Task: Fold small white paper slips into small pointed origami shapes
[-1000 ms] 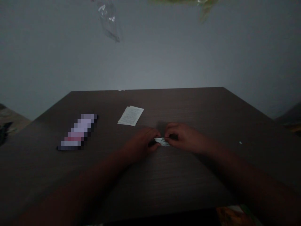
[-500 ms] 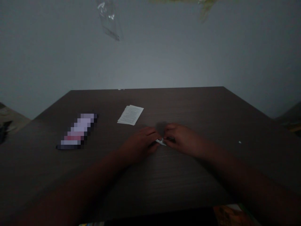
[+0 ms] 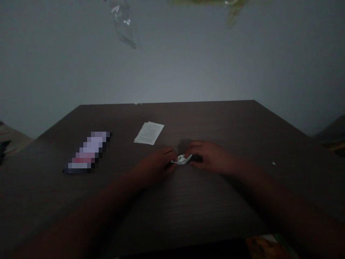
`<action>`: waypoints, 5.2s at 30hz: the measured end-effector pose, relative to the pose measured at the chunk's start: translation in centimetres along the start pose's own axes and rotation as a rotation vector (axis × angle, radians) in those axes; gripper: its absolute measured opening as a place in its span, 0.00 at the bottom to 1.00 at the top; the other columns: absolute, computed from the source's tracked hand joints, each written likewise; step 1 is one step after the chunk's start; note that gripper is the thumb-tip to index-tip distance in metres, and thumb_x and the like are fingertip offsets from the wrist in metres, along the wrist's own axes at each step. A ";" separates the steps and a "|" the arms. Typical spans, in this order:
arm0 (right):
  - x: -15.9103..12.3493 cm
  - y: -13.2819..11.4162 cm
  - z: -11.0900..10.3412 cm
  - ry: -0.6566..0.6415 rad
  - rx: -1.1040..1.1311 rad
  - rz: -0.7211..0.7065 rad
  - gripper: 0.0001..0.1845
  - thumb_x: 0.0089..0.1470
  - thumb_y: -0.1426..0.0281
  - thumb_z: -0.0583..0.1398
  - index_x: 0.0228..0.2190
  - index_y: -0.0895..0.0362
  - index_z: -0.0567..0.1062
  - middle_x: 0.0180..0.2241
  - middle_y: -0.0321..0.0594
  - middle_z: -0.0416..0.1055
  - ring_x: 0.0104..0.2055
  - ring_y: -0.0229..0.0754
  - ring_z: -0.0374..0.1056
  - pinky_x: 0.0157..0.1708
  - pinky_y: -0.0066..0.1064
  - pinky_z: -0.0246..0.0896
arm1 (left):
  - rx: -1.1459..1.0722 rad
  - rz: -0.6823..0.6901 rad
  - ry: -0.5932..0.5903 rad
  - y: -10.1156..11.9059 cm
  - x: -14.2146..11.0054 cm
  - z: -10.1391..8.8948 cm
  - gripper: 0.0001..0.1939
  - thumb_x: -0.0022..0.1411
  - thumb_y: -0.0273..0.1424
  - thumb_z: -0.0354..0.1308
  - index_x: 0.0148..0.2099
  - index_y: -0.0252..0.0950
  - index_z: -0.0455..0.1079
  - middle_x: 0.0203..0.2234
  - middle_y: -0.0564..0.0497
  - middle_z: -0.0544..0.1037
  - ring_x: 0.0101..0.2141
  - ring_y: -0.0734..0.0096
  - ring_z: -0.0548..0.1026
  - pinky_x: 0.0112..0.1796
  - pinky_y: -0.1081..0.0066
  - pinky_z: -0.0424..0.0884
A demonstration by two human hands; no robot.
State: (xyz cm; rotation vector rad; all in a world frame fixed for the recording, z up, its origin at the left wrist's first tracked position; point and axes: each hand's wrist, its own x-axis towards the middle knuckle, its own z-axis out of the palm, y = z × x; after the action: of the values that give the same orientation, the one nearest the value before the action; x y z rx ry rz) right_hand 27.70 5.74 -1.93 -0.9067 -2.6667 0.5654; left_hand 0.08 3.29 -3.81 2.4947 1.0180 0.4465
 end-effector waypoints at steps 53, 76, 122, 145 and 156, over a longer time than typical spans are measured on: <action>0.7 -0.9 1.1 -0.042 -0.027 0.103 0.08 0.71 0.76 0.64 0.38 0.56 0.83 0.43 0.45 0.80 0.47 0.49 0.77 0.50 0.40 0.72 | 0.133 -0.034 -0.037 0.4 -0.1 -0.7 0.08 0.77 0.24 0.55 0.46 0.40 0.74 0.47 0.47 0.81 0.45 0.61 0.81 0.47 0.66 0.76; 0.6 -1.0 1.0 -0.061 -0.073 0.133 0.10 0.72 0.75 0.63 0.39 0.54 0.84 0.45 0.46 0.83 0.49 0.52 0.78 0.52 0.43 0.71 | 0.120 -0.044 -0.017 -0.5 0.6 -0.1 0.12 0.80 0.25 0.54 0.45 0.37 0.78 0.43 0.46 0.83 0.44 0.60 0.82 0.51 0.63 0.79; 1.2 2.1 3.1 0.358 0.218 0.337 0.30 0.68 0.70 0.62 0.69 0.52 0.79 0.57 0.52 0.85 0.53 0.58 0.84 0.55 0.51 0.80 | 0.440 -0.616 0.080 -3.2 0.1 -2.7 0.26 0.81 0.41 0.58 0.73 0.37 0.72 0.72 0.34 0.75 0.70 0.37 0.72 0.69 0.44 0.69; 0.7 -2.7 3.5 0.278 0.166 0.298 0.09 0.69 0.72 0.63 0.45 0.55 0.84 0.47 0.48 0.86 0.48 0.53 0.82 0.51 0.42 0.73 | 0.143 -0.534 0.047 -1.3 -0.3 -3.2 0.22 0.69 0.44 0.69 0.58 0.36 0.82 0.61 0.38 0.80 0.58 0.44 0.82 0.64 0.51 0.77; 1.0 -2.6 3.5 0.220 0.139 0.317 0.08 0.69 0.74 0.63 0.39 0.54 0.84 0.43 0.46 0.85 0.46 0.50 0.80 0.47 0.39 0.69 | 0.191 -0.521 0.043 -0.2 -0.3 -2.9 0.12 0.71 0.38 0.65 0.50 0.39 0.84 0.58 0.39 0.84 0.58 0.43 0.82 0.63 0.50 0.78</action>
State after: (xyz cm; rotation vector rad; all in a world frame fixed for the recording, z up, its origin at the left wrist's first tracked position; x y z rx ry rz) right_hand 24.27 3.45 -3.76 -1.2784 -2.2737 0.6670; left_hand -1.45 3.93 -1.44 2.2521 1.7298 0.2475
